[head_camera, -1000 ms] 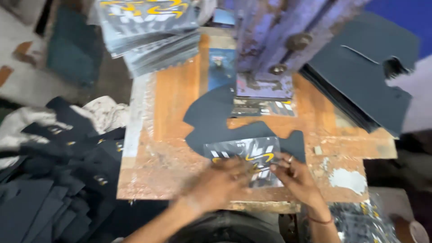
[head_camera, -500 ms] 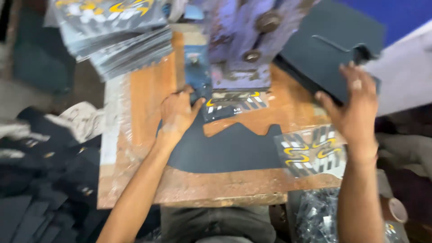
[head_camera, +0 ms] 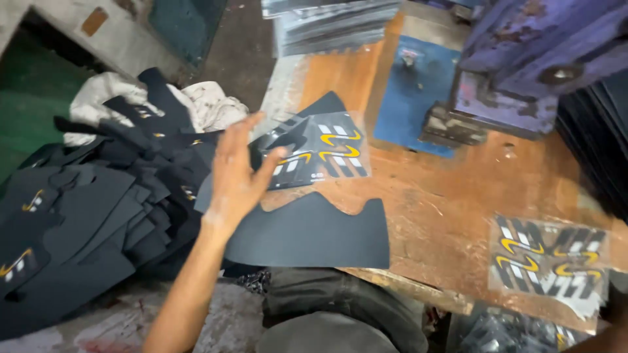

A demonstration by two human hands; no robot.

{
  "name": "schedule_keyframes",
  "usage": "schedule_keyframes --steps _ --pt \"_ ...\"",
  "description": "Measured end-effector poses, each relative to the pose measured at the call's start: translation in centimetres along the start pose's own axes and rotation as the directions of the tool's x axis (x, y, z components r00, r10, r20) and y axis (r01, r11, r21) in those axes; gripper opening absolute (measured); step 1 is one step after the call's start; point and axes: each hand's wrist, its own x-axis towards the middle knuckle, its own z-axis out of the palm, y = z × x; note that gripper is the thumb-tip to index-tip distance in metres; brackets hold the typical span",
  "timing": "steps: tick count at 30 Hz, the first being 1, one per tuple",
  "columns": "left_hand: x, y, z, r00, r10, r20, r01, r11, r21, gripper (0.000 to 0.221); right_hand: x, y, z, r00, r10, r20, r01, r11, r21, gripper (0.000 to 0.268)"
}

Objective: Applying stickers and decorative components onto pre-cut footwear panels at an industrial assembly station.

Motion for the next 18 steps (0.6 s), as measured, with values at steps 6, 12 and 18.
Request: schedule_keyframes --steps 6,12,18 --pt "4.2 7.2 5.1 0.608 0.055 0.792 0.693 0.451 -0.563 0.077 -0.2 -21.5 9.1 0.983 0.176 0.046 -0.179 0.982 0.060 0.043" --pt "-0.3 12.6 10.6 0.819 0.300 0.489 -0.255 0.954 -0.159 0.105 1.7 -20.3 8.3 0.999 0.053 0.006 -0.054 0.993 0.100 0.051" --pt "4.5 11.3 14.7 0.906 0.284 0.314 -0.296 0.955 -0.008 0.115 10.8 -13.3 8.2 0.972 -0.155 -0.179 0.092 0.944 -0.317 0.074"
